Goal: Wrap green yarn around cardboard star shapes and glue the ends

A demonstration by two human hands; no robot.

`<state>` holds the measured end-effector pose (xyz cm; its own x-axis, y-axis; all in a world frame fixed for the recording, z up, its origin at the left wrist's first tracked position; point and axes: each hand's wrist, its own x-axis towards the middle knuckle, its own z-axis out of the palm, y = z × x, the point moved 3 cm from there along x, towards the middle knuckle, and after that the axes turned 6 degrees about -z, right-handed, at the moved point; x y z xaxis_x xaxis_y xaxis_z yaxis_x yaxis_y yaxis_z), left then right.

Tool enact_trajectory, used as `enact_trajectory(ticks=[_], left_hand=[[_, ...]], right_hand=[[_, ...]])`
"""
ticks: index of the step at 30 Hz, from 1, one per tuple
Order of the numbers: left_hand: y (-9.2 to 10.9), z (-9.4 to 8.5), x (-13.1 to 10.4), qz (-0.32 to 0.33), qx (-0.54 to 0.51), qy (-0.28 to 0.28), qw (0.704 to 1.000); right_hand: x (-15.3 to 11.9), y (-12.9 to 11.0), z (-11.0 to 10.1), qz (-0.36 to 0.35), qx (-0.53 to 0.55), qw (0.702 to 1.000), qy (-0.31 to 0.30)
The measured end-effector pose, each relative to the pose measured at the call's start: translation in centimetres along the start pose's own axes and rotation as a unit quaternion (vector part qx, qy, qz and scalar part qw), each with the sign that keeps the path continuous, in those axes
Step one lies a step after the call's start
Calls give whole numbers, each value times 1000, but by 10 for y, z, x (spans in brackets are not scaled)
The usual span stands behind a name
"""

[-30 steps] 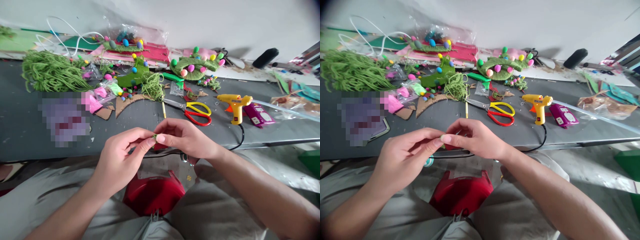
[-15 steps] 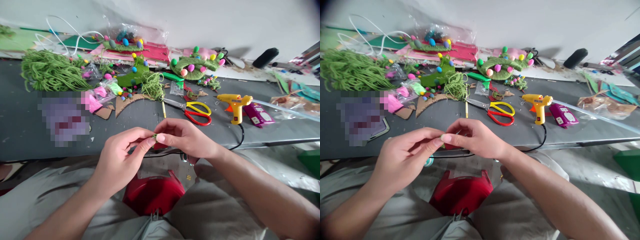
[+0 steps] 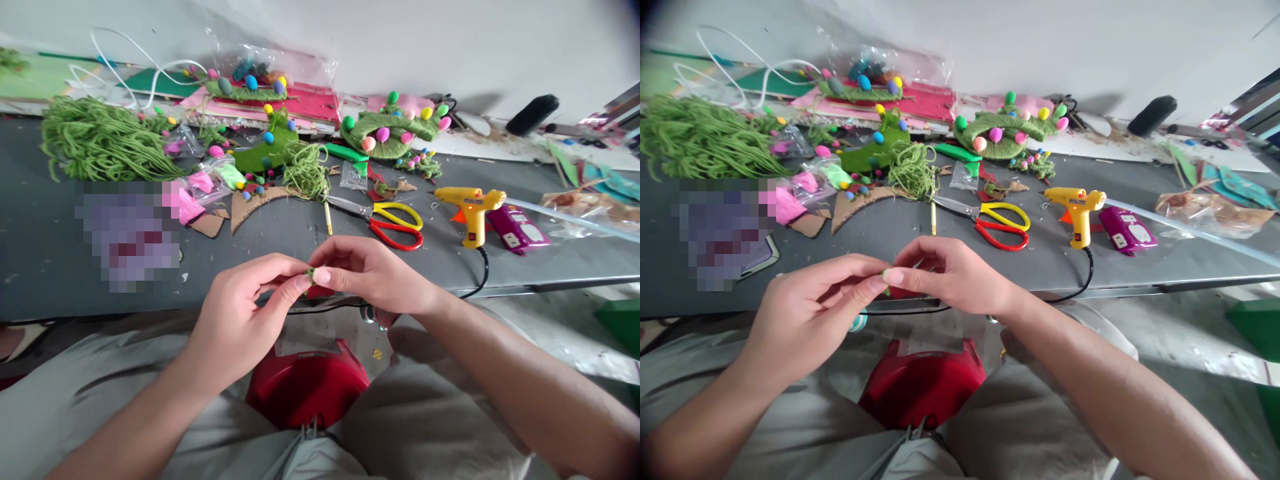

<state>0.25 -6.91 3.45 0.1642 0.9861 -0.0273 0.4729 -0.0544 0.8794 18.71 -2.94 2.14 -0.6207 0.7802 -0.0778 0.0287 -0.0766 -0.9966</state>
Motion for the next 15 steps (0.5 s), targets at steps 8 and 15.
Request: enact_trajectory(ticks=[8,15], left_hand=[[-1,1,0,-1,-3,-3,1000],[0,1,0,3,4,0,1000]], right_hand=[[0,0,0,4,-3,1000,1],[1,1,0,2,5,1000,-1]])
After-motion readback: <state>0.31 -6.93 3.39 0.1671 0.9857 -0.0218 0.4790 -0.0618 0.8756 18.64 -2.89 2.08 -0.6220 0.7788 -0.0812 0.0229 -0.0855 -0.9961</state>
